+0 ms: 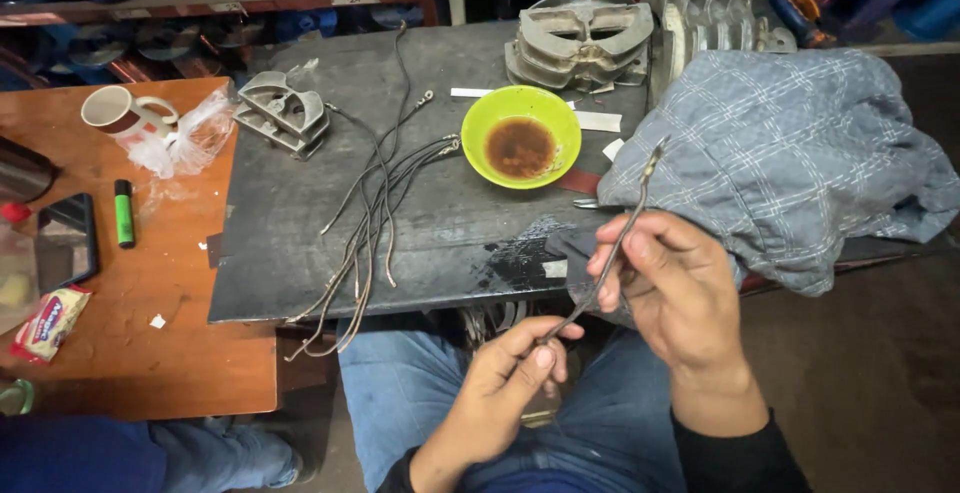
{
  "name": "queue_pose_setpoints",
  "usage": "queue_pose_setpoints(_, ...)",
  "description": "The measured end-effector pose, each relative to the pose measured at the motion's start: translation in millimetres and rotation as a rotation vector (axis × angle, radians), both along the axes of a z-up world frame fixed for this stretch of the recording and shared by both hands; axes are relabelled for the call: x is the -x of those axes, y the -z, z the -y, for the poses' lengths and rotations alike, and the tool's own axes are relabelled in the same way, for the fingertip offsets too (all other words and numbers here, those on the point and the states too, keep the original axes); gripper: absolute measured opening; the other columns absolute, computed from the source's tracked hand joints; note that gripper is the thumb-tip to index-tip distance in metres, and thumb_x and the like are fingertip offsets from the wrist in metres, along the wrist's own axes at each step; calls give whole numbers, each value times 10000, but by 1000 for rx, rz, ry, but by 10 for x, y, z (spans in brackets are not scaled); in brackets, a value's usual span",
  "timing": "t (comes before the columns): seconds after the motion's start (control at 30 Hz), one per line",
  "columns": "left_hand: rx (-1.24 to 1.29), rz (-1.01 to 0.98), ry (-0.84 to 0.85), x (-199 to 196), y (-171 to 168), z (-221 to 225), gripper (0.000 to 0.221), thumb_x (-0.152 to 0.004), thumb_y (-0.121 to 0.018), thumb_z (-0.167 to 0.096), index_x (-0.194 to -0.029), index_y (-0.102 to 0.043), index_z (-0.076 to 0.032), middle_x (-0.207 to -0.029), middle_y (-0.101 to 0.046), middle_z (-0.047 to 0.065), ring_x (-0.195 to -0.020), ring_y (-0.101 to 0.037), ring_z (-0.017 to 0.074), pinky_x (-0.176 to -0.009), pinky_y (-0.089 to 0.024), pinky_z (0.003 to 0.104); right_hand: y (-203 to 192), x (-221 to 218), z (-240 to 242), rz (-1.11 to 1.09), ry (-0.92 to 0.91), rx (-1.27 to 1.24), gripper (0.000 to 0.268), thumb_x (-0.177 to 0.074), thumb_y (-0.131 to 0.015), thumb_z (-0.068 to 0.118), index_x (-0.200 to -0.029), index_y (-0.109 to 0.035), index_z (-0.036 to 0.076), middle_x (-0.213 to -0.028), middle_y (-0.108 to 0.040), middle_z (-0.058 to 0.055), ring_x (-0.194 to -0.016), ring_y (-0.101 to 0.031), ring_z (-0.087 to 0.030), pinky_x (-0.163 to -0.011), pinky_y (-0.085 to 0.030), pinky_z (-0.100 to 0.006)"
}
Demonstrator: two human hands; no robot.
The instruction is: Cleaning a set of electrical wires by wiping them with a cloth dipped in a cleaning solution.
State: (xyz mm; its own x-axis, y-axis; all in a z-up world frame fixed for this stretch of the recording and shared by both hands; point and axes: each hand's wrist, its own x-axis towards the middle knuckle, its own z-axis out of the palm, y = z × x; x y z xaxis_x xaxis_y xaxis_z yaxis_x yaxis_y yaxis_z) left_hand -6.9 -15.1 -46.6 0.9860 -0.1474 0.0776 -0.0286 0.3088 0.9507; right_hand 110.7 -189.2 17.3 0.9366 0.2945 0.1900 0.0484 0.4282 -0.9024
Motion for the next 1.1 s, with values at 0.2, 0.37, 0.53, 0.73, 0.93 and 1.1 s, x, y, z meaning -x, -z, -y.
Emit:
queue_pose_setpoints(0.2,147,-104,63,36,96,90,353,-1136,-503,-255,-1311,-668,3,-830,-617,60,-775,-579,116,-751,-498,246,-177,-158,13,-14,-12,-21,185,-1051,-652,135,-1058,-673,-48,-849,-710,-183,-517,-636,-166,-480,-562,-235)
queue_pose_setpoints(0.37,159,-150,97,68,32,86,362,-1145,-486,-286,-1320,-668,-27,-664,-457,1,-545,-339,63,-522,-294,209,-333,-217,-61,-3,-31,-13,171,-1055,-659,137,-1069,-697,-29,-856,-707,-167,-539,-637,-154,-502,-562,-217)
queue_pose_setpoints(0.53,256,-31,73,139,182,138,282,-1151,-511,-160,-1369,-637,-33,-1287,-715,153,-636,-410,115,-552,-345,230,-343,-231,-102,-22,-64,-36,146,-1047,-674,127,-1051,-706,-16,-863,-709,-161,-539,-628,-153,-492,-540,-214)
queue_pose_setpoints(0.73,90,-56,231,200,-14,4,396,-1133,-535,-366,-1182,-727,-23,-807,-558,23,-713,-459,98,-698,-404,239,-232,-170,-143,-23,-61,-107,107,-1046,-681,99,-1038,-702,-6,-888,-730,-174,-536,-619,-139,-504,-513,-211)
queue_pose_setpoints(0.93,260,-144,404,261,74,10,425,-1126,-548,-414,-1174,-709,-24,-715,-427,-28,-649,-355,69,-647,-300,219,-199,-53,-69,33,-157,-206,65,-1040,-669,58,-1003,-662,6,-910,-688,-200,-553,-586,-172,-514,-513,-235)
queue_pose_setpoints(1.1,426,-11,331,318,462,144,366,-1167,-530,-303,-1352,-618,1,-1199,-690,243,-695,-445,123,-623,-357,250,-140,-49,29,49,-235,-304,119,-1037,-643,7,-1109,-733,36,-989,-669,-226,-672,-622,-246,-535,-543,-241)
